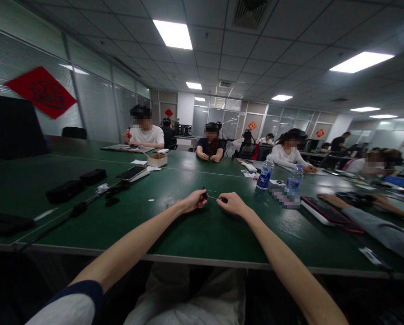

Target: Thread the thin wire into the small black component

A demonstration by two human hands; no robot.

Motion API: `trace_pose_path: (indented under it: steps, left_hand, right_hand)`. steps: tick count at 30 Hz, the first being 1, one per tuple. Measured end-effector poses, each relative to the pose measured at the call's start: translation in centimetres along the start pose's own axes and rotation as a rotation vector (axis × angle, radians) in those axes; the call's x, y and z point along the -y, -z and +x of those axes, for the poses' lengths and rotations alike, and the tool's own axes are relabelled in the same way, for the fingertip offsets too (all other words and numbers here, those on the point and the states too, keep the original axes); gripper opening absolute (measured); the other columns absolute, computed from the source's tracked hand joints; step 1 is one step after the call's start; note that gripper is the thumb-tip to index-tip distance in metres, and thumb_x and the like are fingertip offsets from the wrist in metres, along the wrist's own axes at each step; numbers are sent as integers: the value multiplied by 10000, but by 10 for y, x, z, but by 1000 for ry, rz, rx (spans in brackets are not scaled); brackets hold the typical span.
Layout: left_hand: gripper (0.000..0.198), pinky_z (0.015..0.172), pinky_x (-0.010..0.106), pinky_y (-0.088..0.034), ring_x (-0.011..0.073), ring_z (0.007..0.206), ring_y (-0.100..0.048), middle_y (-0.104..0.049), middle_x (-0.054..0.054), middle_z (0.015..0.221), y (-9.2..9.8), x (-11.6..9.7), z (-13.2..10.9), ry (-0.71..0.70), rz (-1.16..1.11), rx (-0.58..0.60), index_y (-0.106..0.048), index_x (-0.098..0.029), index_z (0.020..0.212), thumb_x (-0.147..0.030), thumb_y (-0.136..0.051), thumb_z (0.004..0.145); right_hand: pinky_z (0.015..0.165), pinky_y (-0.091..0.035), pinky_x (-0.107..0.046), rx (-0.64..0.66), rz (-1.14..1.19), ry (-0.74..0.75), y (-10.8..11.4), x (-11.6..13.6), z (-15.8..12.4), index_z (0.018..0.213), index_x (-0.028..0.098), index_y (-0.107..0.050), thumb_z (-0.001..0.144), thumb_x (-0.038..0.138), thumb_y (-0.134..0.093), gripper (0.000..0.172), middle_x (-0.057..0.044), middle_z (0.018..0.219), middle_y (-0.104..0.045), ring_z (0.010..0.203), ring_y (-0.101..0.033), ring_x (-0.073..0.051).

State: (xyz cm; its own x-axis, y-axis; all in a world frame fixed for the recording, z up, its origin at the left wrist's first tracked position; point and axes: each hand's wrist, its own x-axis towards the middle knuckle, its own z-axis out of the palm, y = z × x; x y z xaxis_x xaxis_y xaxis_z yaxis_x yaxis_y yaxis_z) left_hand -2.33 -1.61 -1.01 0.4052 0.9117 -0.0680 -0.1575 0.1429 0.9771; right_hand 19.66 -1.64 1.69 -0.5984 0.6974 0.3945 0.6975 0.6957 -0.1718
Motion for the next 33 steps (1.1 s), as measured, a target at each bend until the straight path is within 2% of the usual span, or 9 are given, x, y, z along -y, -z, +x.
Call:
trace_pose_path:
  steps: [10,21,33]
  left_hand:
    - [327,407,186,-192,57,381,-296,-406,-47,505,-5,-2,-5,-40,52,-43,-476,-168,781,-490,-451,833]
    - [340,400,176,-190,49,379,-303,-419,-49,514,-5,-1,-5,-65,72,-37,-469,-170,790,-508,-470,823]
    - [340,406,176,-213,48,390,-330,-439,-47,524,-8,-4,-9,-60,84,-59,-480,-165,819,-505,-479,824]
  right_hand:
    - [654,-397,-220,19,-7,-31,6,5,-2,914,218,-712,873,468,-449,364,-32,803,-693,689,-597,-141]
    - [655,-389,-222,-5,-30,-1,3,2,-1,909,215,-707,878,485,-439,382,-40,820,-697,716,-607,-150]
    - [668,-396,-230,9,-45,-45,3,4,-1,914,218,-708,876,491,-449,378,-46,826,-698,727,-611,-159]
